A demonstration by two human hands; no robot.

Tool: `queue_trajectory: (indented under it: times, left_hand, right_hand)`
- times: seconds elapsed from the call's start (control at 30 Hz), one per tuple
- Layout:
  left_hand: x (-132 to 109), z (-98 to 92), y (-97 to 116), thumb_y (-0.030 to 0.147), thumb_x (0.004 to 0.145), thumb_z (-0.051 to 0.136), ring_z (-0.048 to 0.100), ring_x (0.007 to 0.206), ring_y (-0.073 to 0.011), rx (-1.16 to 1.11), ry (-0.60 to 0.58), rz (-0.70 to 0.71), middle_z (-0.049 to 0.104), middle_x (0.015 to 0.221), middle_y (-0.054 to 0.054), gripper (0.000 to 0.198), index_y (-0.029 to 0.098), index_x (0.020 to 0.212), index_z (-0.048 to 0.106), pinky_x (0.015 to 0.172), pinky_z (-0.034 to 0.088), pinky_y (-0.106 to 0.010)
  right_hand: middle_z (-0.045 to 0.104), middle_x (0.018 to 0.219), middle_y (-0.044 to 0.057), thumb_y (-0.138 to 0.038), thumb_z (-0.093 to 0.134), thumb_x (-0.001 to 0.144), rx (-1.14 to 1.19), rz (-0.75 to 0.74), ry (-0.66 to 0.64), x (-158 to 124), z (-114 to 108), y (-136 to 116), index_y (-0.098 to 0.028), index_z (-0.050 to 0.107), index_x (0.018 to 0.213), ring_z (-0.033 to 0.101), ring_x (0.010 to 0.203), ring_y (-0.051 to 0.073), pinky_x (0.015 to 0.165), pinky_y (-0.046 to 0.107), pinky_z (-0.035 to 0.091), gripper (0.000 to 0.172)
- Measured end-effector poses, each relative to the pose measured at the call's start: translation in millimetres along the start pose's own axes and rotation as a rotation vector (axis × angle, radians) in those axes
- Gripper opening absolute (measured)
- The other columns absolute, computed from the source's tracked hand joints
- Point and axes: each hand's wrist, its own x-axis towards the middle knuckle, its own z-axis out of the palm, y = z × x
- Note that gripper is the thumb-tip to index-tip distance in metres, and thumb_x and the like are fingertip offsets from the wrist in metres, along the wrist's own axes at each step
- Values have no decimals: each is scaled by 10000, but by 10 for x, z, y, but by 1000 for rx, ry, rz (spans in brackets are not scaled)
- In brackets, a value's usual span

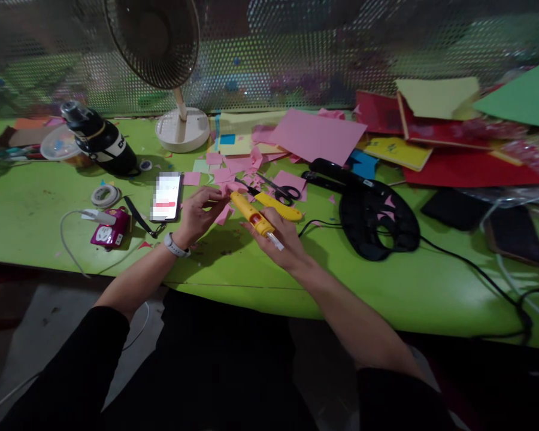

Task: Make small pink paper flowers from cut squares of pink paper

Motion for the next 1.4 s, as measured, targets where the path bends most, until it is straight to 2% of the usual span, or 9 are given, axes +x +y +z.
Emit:
queue_trajectory:
  times: [0.17, 0.37, 0.73, 0.97, 1.07, 1.2, 1.33, 1.4]
  left_hand:
    - [1, -5, 5, 265, 936, 692, 675, 814, -96, 3, -7, -5, 682, 931, -42, 106, 165, 925, 659, 665, 609, -212]
    - [7, -1, 37, 311, 939, 688, 672, 786, -95, -29, -27, -35, 665, 908, -43, 147, 166, 921, 669, 647, 616, -208]
    - [-10, -9, 0, 298, 936, 689, 675, 810, -105, -19, -28, -54, 689, 932, -54, 134, 164, 930, 677, 670, 606, -231]
    - [21, -31, 6, 335, 905, 727, 695, 771, -109, -152, -1, -211, 697, 879, -48, 183, 161, 926, 676, 666, 609, -241]
    - [40, -35, 4, 358, 893, 737, 711, 764, -111, -221, 4, -319, 721, 869, -52, 216, 157, 924, 664, 704, 613, -255]
    - [59, -31, -35, 389, 871, 757, 729, 778, -117, -308, -3, -381, 737, 875, -53, 254, 164, 931, 656, 732, 621, -263]
    - [82, -21, -84, 427, 837, 785, 737, 774, -117, -341, 19, -438, 741, 844, -44, 290, 173, 906, 662, 746, 632, -254]
    - [100, -14, -89, 442, 818, 800, 743, 772, -120, -372, 19, -465, 745, 841, -41, 311, 172, 893, 666, 747, 640, -251]
  right_hand:
    - [620, 719, 44, -696, 520, 908, -5, -18, 32, 5, 2, -16, -254, 512, 832, 549, 592, 198, 511, 340, 444, 449]
    - [625, 717, 52, -694, 518, 908, -3, 12, 3, 24, -16, -37, -263, 485, 815, 567, 601, 213, 516, 355, 448, 441]
    - [639, 725, 52, -702, 535, 894, -6, 52, -20, 36, -17, -49, -256, 541, 820, 565, 577, 208, 494, 364, 466, 453]
    - [669, 767, 62, -690, 526, 898, -5, -23, 17, 68, -36, -66, -242, 543, 833, 596, 601, 201, 536, 362, 494, 453]
    - [687, 806, 66, -655, 561, 892, -55, -56, 77, 67, -146, -100, -250, 557, 856, 629, 659, 222, 591, 378, 516, 406]
    - [692, 870, 64, -547, 609, 887, -140, -82, 169, 22, -427, -47, -252, 578, 944, 650, 727, 237, 658, 393, 530, 302]
    - [677, 896, 97, -425, 625, 859, -306, -136, 213, -220, -795, 351, -254, 569, 965, 658, 823, 279, 738, 428, 525, 208]
    - [684, 943, 135, -365, 597, 842, -412, -79, 192, -432, -1009, 617, -248, 566, 981, 660, 893, 310, 754, 434, 514, 184]
